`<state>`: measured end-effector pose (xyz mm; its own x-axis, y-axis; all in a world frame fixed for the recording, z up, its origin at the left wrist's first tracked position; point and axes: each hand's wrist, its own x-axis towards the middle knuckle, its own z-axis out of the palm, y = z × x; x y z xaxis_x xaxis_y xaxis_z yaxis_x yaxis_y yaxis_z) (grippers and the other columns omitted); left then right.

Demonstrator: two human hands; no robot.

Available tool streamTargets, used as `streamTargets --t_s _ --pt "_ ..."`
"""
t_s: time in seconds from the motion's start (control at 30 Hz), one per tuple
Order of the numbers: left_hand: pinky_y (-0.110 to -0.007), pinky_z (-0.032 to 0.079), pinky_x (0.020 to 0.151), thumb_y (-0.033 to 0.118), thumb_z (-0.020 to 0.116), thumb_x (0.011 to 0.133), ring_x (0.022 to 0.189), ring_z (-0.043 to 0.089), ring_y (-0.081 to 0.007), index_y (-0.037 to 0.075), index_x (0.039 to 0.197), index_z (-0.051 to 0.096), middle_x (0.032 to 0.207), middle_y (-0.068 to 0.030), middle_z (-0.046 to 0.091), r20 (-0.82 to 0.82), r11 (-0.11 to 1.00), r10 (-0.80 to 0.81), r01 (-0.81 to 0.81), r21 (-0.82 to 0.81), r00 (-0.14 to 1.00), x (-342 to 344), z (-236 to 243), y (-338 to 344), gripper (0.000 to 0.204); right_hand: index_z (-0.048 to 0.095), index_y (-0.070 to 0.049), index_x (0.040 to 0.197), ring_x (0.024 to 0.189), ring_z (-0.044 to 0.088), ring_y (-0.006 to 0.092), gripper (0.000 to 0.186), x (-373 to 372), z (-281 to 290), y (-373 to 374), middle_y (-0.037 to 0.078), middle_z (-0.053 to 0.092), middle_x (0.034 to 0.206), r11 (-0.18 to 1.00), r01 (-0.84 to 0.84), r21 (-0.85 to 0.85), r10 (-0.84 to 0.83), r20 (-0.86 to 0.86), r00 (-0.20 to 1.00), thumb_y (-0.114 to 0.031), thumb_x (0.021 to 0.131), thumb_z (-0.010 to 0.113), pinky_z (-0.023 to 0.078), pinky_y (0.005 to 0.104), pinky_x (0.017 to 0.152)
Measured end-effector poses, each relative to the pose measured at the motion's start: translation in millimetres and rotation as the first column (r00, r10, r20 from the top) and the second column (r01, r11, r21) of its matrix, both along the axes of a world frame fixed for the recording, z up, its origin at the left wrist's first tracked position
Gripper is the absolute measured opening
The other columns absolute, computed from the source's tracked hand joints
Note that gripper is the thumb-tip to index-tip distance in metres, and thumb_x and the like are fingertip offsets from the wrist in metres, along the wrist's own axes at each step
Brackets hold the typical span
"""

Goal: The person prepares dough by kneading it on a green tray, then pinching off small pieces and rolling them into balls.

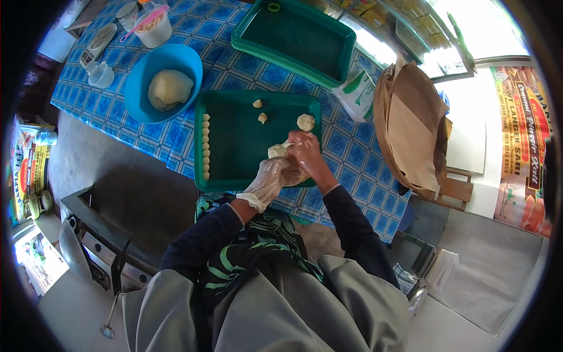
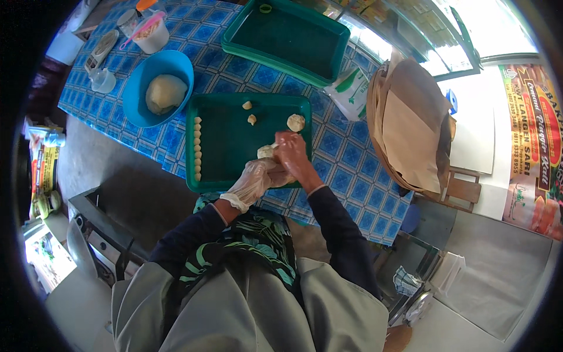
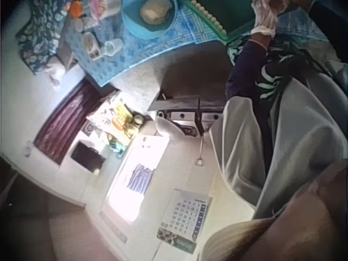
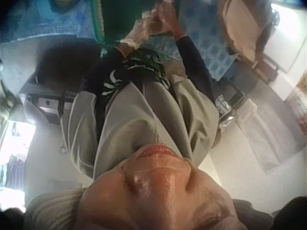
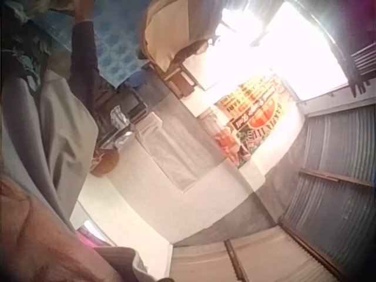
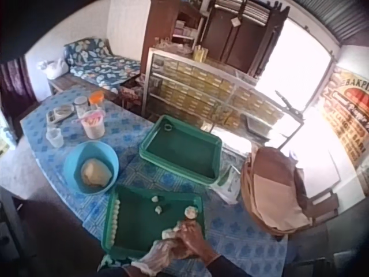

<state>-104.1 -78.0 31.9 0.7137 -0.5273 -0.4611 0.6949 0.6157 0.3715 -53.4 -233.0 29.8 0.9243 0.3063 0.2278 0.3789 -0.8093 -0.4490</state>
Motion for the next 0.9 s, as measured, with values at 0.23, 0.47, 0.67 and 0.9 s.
streamTargets --t_s 0.23,0.47,0.67,0.9 --pt "-0.038 0.056 0.091 0.016 0.058 0.097 0.106 0.065 -0.0264 -0.004 0.126 0.054 0.120 -0.0157 0.062 0.044 0.997 -0.010 0.007 0.075 0.999 1.9 7.8 -17.1 0.036 0.061 0.001 0.066 0.052 0.060 0.0227 0.007 -33.1 28.5 -16.1 0.012 0.061 0.058 0.927 0.267 0.261 -0.178 -0.320 0.931 0.001 0.064 0.068 0.049 0.0352 0.051" --pt "-0.032 0.052 0.090 0.011 0.062 0.091 0.107 0.065 -0.0233 0.000 0.130 0.056 0.116 -0.0142 0.066 0.491 0.794 -0.274 -0.094 0.601 0.827 2.6 -14.3 -7.7 0.041 0.066 0.003 0.079 0.059 0.062 0.0167 0.011 -44.6 98.7 -17.8 0.010 0.066 0.074 0.351 0.680 0.644 0.317 -0.765 0.561 -0.006 0.080 0.073 0.050 0.0296 0.053" --pt "-0.032 0.053 0.090 0.012 0.060 0.093 0.105 0.065 -0.0223 -0.003 0.122 0.060 0.115 -0.0171 0.065 0.586 0.785 -0.354 -0.109 0.610 0.729 2.9 30.0 11.8 0.032 0.071 0.002 0.095 0.072 0.064 0.0159 0.018 -47.6 55.0 -7.9 0.006 0.067 0.084 0.618 0.432 0.656 -0.167 -0.428 0.888 -0.014 0.087 0.074 0.052 0.0293 0.068" --pt "-0.034 0.055 0.094 0.002 0.058 0.096 0.103 0.065 -0.0236 -0.005 0.118 0.058 0.114 -0.0170 0.063 -0.069 0.969 0.243 -0.240 0.056 0.967 15.4 19.0 23.1 0.024 0.073 0.001 0.083 0.079 0.066 0.0214 0.008 -10.5 52.7 -1.8 0.010 0.068 0.090 0.567 0.520 0.640 -0.097 -0.574 0.813 -0.005 0.078 0.074 0.052 0.0332 0.070"
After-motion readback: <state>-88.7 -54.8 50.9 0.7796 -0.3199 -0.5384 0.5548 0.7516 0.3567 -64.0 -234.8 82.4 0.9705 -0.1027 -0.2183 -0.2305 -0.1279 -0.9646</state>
